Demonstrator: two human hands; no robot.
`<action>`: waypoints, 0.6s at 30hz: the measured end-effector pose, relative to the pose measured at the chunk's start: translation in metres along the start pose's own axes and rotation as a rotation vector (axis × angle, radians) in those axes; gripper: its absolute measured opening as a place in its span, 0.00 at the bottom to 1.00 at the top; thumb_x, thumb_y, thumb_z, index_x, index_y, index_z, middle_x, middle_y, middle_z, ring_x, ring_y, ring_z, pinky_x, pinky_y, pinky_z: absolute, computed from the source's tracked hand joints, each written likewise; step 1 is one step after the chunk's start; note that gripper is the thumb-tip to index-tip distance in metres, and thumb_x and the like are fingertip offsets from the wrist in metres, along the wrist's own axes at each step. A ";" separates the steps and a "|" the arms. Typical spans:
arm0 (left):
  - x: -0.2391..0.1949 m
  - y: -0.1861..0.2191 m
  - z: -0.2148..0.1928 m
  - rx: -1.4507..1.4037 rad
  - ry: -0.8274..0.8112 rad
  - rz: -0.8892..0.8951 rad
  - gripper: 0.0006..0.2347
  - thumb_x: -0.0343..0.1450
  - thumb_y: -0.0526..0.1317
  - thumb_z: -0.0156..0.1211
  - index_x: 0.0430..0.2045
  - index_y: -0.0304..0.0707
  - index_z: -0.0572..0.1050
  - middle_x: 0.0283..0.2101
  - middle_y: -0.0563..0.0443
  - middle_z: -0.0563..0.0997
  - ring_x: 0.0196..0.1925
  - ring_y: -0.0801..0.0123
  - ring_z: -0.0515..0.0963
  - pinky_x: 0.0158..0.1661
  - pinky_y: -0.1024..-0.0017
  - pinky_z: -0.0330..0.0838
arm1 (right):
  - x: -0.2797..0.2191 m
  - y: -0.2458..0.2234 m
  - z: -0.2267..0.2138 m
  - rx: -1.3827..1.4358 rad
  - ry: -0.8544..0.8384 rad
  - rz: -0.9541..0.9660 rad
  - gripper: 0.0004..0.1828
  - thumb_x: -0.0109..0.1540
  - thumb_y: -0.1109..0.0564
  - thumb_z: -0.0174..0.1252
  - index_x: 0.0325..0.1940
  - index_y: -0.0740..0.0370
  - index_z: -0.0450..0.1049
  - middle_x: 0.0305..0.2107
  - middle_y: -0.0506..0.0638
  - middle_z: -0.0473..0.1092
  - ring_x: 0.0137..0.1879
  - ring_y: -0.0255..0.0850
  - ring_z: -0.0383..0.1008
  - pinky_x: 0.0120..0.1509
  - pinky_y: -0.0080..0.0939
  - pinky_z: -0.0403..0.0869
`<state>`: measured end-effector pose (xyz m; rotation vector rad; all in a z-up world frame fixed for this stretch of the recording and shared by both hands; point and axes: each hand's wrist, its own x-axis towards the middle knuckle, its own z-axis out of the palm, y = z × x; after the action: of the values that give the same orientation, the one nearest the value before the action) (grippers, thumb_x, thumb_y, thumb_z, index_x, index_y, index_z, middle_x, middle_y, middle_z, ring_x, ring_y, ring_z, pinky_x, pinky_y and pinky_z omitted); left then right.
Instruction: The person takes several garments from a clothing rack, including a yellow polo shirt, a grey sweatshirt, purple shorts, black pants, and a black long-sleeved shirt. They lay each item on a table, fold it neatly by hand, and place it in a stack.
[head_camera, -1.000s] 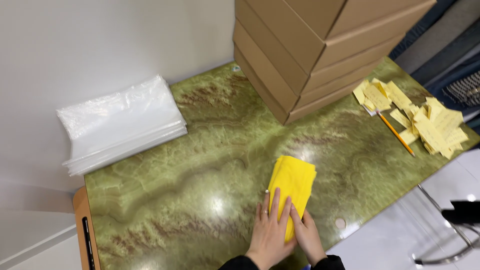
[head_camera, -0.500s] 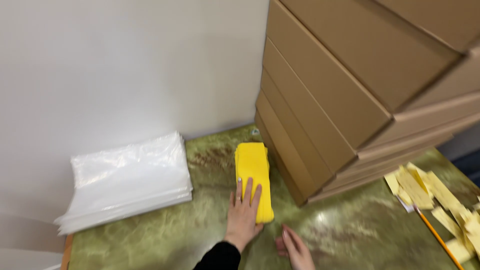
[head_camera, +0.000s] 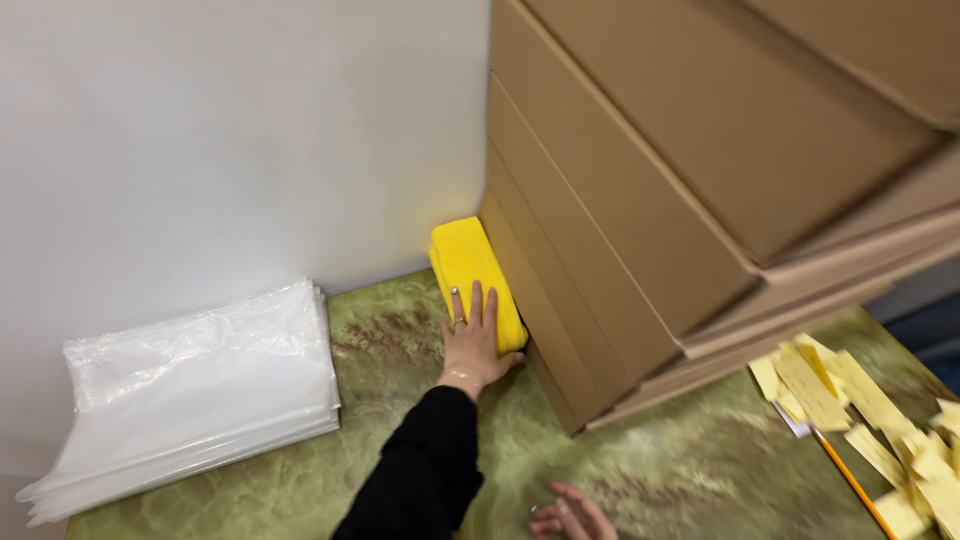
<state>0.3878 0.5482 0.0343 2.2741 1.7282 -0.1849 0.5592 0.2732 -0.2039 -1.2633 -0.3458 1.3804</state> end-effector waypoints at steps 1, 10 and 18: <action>-0.014 -0.003 0.014 0.009 0.000 0.019 0.54 0.68 0.69 0.62 0.79 0.47 0.29 0.80 0.49 0.18 0.81 0.37 0.22 0.72 0.34 0.43 | -0.018 -0.027 0.005 0.012 0.014 -0.009 0.25 0.64 0.64 0.57 0.65 0.76 0.73 0.34 0.85 0.82 0.35 0.74 0.87 0.44 0.65 0.83; -0.220 0.058 0.093 -0.610 0.196 0.346 0.38 0.70 0.46 0.70 0.74 0.49 0.53 0.80 0.37 0.40 0.79 0.35 0.45 0.71 0.42 0.47 | -0.179 -0.191 -0.064 -0.069 0.209 -0.164 0.19 0.66 0.63 0.57 0.59 0.76 0.78 0.38 0.77 0.81 0.37 0.59 0.78 0.39 0.52 0.73; -0.322 0.188 0.036 -0.952 -0.198 0.799 0.12 0.69 0.43 0.63 0.46 0.53 0.84 0.46 0.64 0.90 0.48 0.80 0.89 0.53 0.76 0.79 | -0.362 -0.303 -0.077 -0.139 0.479 -0.429 0.17 0.69 0.57 0.56 0.52 0.76 0.81 0.29 0.62 0.74 0.26 0.47 0.61 0.41 0.46 0.66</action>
<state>0.4810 0.1937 0.1126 1.8797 0.4870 0.4604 0.6870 0.0174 0.1793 -1.4841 -0.3549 0.6743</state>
